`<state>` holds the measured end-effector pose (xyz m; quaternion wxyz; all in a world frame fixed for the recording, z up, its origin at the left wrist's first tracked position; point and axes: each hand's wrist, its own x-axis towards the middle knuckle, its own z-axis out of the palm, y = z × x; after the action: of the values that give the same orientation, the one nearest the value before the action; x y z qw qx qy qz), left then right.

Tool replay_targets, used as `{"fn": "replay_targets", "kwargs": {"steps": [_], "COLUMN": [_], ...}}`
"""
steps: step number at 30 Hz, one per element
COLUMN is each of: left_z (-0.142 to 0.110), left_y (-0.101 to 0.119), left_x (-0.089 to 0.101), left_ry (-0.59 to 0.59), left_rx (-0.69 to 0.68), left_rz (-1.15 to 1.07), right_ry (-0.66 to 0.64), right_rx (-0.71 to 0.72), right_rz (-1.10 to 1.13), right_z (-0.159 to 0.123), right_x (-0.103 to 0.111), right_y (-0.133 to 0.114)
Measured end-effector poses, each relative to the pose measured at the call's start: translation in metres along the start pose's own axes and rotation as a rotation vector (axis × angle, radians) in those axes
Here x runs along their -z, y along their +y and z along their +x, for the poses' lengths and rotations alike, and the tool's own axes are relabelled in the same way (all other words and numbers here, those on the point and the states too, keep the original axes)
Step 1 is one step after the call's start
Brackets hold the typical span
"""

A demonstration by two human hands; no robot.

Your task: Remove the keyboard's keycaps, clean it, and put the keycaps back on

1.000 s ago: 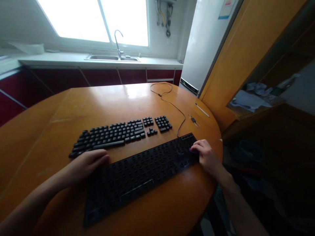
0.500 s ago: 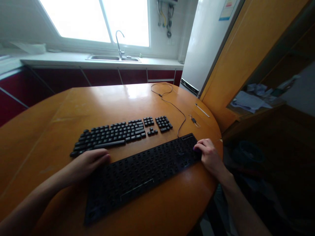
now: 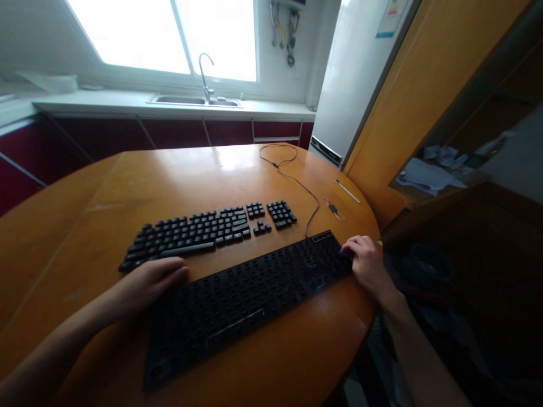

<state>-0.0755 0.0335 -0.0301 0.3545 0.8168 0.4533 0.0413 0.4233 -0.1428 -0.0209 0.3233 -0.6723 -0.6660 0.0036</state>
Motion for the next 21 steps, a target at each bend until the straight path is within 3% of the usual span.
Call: {"fn": "replay_targets", "kwargs": {"steps": [6, 13, 18, 21], "left_z": [0.0, 0.001, 0.0, 0.0], "left_y": [0.001, -0.004, -0.005, -0.002], "left_x": [-0.001, -0.001, 0.0, 0.0], "left_ry": [-0.003, -0.002, 0.001, 0.004], "left_rx": [0.021, 0.015, 0.014, 0.018], "left_rz": [-0.005, 0.007, 0.004, 0.004], "right_ry": [-0.085, 0.089, -0.077, -0.057], "right_rx": [0.056, -0.037, 0.117, 0.089], "right_rz": [0.173, 0.037, 0.192, 0.153], "right_z": [-0.005, -0.009, -0.019, -0.022], "right_x": [0.0, 0.005, 0.003, 0.001], "right_y": [-0.009, 0.007, -0.013, -0.01]}}
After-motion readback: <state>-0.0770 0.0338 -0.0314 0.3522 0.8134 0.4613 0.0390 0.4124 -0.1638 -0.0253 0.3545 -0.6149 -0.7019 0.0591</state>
